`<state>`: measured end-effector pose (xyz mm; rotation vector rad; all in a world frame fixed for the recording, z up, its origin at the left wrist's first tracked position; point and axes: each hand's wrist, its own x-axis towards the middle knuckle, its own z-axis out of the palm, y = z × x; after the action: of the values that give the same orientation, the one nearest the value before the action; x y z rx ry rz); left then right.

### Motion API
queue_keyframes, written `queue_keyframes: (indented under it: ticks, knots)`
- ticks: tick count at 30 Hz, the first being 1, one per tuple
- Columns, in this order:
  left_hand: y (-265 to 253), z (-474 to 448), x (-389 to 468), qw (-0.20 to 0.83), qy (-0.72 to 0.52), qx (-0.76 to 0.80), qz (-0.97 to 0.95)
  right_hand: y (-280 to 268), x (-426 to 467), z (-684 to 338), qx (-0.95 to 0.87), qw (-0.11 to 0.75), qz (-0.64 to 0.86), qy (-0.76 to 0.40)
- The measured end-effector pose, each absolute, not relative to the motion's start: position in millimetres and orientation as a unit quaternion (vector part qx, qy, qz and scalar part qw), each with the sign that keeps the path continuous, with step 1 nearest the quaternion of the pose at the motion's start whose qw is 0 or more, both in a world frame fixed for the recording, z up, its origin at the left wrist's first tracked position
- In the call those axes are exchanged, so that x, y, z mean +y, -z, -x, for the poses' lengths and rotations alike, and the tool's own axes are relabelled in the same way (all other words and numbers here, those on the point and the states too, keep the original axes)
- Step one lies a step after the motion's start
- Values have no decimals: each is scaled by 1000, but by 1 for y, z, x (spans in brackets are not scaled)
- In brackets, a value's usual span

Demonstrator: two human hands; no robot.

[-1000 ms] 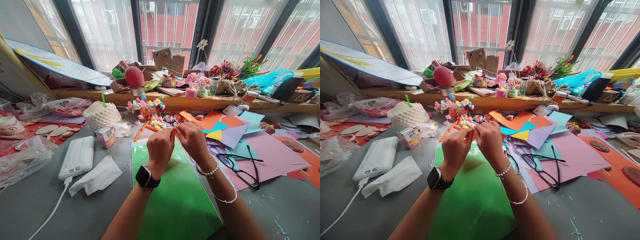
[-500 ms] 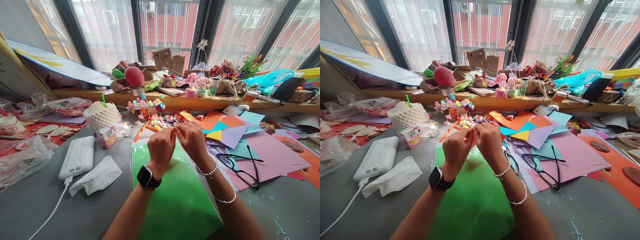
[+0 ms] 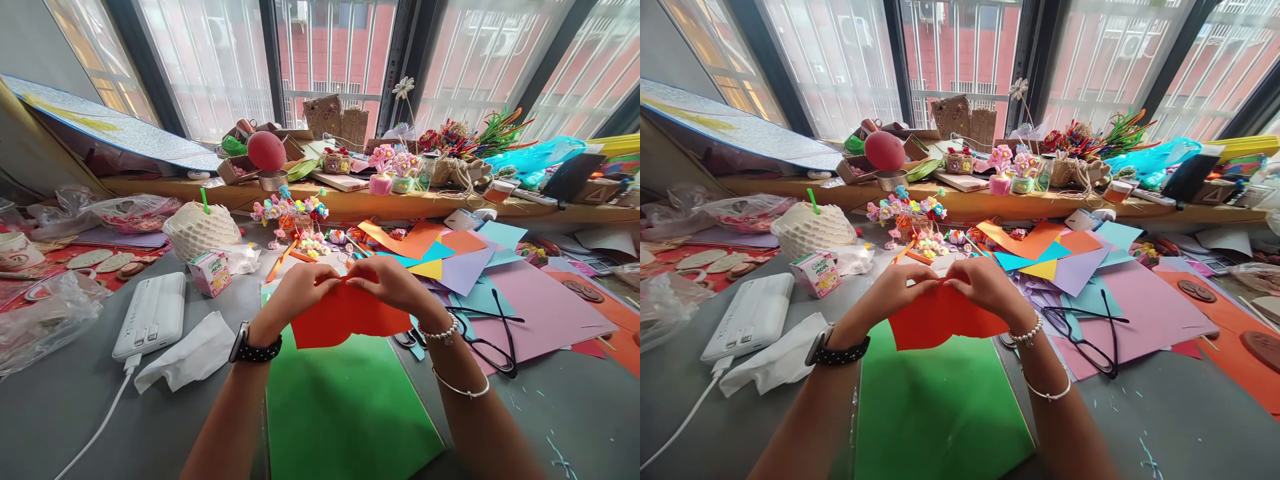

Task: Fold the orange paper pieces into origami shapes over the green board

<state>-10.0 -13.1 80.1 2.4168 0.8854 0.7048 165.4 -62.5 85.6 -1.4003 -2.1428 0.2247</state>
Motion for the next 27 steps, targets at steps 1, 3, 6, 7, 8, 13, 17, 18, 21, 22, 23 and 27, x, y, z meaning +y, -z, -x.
queue_keyframes:
  ticks: [1, 3, 6, 7, 8, 13, 17, 18, 21, 22, 23, 27]
  knots:
    - [-81, 11, -14, 256, -256, 319, -876, -87, -64, -166, -800, 284, 517, -108]
    - [-82, 13, -17, 293, -254, 311, -867, -90, -66, -167, -796, 289, 509, -154]
    - [-86, 15, -20, 329, -253, 302, -858, -95, -68, -169, -787, 303, 496, -207]
    - [-87, 16, -20, 336, -254, 299, -856, -96, -69, -169, -784, 306, 491, -223]
    - [-88, 16, -20, 342, -256, 297, -854, -97, -69, -169, -781, 309, 486, -240]
    - [-91, 18, -22, 351, -261, 288, -852, -99, -69, -171, -763, 325, 467, -309]
    - [-93, 18, -24, 365, -262, 287, -846, -98, -69, -173, -753, 329, 453, -345]
    - [-93, 18, -24, 368, -263, 287, -845, -98, -69, -173, -751, 331, 449, -353]
    - [-93, 18, -25, 372, -263, 286, -843, -96, -69, -173, -744, 337, 435, -378]
    - [-93, 18, -24, 373, -263, 285, -843, -95, -68, -173, -741, 338, 430, -388]
    - [-92, 18, -24, 373, -263, 284, -843, -95, -68, -173, -738, 339, 425, -399]
    - [-92, 18, -24, 373, -260, 287, -843, -91, -65, -174, -730, 334, 415, -429]
